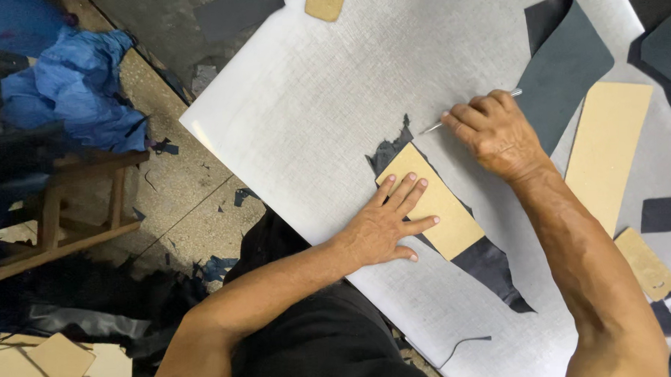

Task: The person uses a utility knife to cut black leather pieces following cardboard templates on a work table. They repeatedly position templates, cut around them, remove the templates, and set aside the cut leather pieces.

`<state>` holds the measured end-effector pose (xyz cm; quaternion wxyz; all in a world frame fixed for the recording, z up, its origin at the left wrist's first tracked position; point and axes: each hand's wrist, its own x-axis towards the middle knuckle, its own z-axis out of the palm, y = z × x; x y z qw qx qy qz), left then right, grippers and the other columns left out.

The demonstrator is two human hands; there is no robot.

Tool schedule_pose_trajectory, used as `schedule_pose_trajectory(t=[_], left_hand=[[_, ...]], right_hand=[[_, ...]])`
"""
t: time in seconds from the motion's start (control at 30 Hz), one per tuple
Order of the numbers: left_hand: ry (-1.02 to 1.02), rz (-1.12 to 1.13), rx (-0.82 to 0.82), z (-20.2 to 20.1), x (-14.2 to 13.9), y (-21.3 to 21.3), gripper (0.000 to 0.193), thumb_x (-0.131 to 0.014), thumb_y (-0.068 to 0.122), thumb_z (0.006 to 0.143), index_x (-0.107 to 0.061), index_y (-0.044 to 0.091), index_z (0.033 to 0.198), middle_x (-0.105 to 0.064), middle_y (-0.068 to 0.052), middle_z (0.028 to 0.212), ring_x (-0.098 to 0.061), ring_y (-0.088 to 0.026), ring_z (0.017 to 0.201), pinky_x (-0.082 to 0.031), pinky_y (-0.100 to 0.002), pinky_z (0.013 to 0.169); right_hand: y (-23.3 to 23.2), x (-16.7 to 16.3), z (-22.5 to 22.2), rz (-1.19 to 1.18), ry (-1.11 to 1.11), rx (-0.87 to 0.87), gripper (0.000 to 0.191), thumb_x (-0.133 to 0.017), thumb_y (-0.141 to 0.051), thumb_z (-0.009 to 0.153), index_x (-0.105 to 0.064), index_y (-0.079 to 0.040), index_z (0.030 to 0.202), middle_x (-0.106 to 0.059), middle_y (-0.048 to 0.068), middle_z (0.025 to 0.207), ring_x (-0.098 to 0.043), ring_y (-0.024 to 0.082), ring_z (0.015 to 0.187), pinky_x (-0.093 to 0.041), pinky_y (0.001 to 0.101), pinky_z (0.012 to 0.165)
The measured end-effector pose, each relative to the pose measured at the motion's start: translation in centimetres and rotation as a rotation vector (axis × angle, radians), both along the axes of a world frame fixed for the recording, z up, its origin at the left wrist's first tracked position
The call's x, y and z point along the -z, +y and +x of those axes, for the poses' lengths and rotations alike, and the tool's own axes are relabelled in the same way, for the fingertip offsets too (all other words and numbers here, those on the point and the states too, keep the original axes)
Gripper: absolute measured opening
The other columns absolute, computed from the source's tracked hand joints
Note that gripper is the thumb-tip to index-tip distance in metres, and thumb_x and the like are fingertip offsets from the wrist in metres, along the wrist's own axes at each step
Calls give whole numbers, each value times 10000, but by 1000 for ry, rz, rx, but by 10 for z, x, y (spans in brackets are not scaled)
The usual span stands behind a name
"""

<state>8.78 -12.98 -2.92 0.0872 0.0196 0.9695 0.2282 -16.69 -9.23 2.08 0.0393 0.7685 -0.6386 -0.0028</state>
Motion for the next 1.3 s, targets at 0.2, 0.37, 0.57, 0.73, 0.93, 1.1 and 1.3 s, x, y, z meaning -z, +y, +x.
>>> schedule_pose_trajectory(t=[0.2,0.37,0.57,0.73,0.93,1.1,1.3], left_hand=[[-69,12,74,-4,-8,-2,802,-581,741,788,-450,393,1498,-148,-296,1646,-43,-468,1527,-57,-641,1216],[-109,-35,107,-7,-11,-1,727,-579,754,808,-505,402,1440,-143,-310,1642,-39,-489,1530,-53,-681,1208],[-116,-41,66,-11,-7,10,673,-550,705,837,-518,401,1436,-142,-323,1630,-50,-499,1520,-73,-707,1184],[-145,-86,132,-19,-15,12,697,-528,672,848,-475,382,1480,-187,-354,1588,-59,-540,1476,-107,-760,1132],[-191,-373,426,-40,-35,17,751,-452,735,916,-406,305,1529,-329,-299,1513,-303,-660,1340,-432,-784,936],[-94,-567,589,-53,-41,24,800,-420,736,904,-215,389,1595,-421,-412,1377,-530,-722,1082,-592,-667,733],[-10,-661,704,-55,-36,23,742,-412,605,985,-197,286,1619,-509,-441,1276,-613,-691,947,-625,-616,628]], right_hand=[[53,20,87,-146,-388,618,386,-624,37,852,-735,-58,1209,-688,107,1164,-696,300,902,-572,415,755],[46,36,115,-156,-496,744,361,-636,37,885,-707,-28,1233,-686,107,1147,-713,290,907,-586,389,719],[141,28,130,-115,-291,825,502,-664,31,753,-697,-30,1250,-681,110,1147,-700,291,922,-592,393,746],[246,11,143,-98,-125,1017,421,-668,65,825,-710,-73,1221,-686,92,1106,-692,274,882,-585,389,724],[203,15,199,-357,-936,1649,321,-627,-55,918,-638,11,1233,-624,120,941,-706,169,711,-576,345,584],[175,42,196,-355,-663,1703,361,-647,6,866,-679,53,1222,-644,179,911,-645,307,709,-509,431,637],[159,27,269,-305,-471,1654,379,-615,35,887,-652,87,1260,-625,226,957,-652,356,787,-533,447,676]])
